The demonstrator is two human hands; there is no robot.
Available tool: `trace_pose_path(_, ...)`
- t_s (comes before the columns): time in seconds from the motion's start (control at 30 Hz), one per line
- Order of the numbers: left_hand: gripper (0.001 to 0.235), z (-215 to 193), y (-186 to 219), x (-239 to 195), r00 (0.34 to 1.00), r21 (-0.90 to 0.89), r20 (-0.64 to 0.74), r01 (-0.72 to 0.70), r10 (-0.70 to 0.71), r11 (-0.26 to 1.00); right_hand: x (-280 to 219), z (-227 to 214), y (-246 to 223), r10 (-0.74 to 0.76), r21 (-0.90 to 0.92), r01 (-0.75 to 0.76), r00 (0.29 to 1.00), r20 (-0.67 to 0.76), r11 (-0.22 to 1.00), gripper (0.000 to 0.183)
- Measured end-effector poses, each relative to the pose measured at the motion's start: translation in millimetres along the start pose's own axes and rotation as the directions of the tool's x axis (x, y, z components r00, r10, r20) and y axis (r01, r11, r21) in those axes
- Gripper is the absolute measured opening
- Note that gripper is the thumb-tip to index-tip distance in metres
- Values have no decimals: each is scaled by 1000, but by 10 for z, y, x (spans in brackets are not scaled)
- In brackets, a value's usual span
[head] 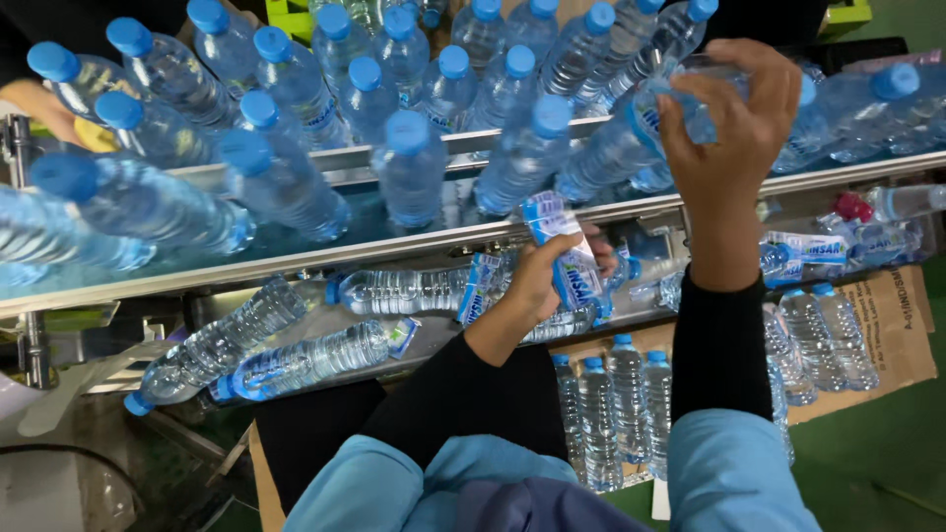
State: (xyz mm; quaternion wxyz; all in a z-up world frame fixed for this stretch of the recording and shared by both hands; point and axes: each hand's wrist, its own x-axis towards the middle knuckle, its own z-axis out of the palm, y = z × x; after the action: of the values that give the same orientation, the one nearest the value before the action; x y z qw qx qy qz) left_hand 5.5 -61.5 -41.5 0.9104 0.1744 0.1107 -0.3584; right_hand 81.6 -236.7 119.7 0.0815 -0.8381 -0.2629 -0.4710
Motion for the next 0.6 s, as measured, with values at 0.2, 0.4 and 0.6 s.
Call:
trace_pose_path(0.2, 58, 66, 142, -142, 978, 179, 68, -209, 200, 962, -673, 115, -180, 553, 379, -522, 833, 34, 764, 98)
trace_pose_path(0.4, 39, 223, 244, -281, 913, 276, 115, -408, 392, 870, -1090, 115, -146, 696, 194, -685, 718, 14, 702, 126)
trace_pose_path(0.6, 30, 34, 251, -119, 930, 467, -213, -174, 301, 867, -749, -102, -1035, 343, 289, -373, 927, 152, 881, 88)
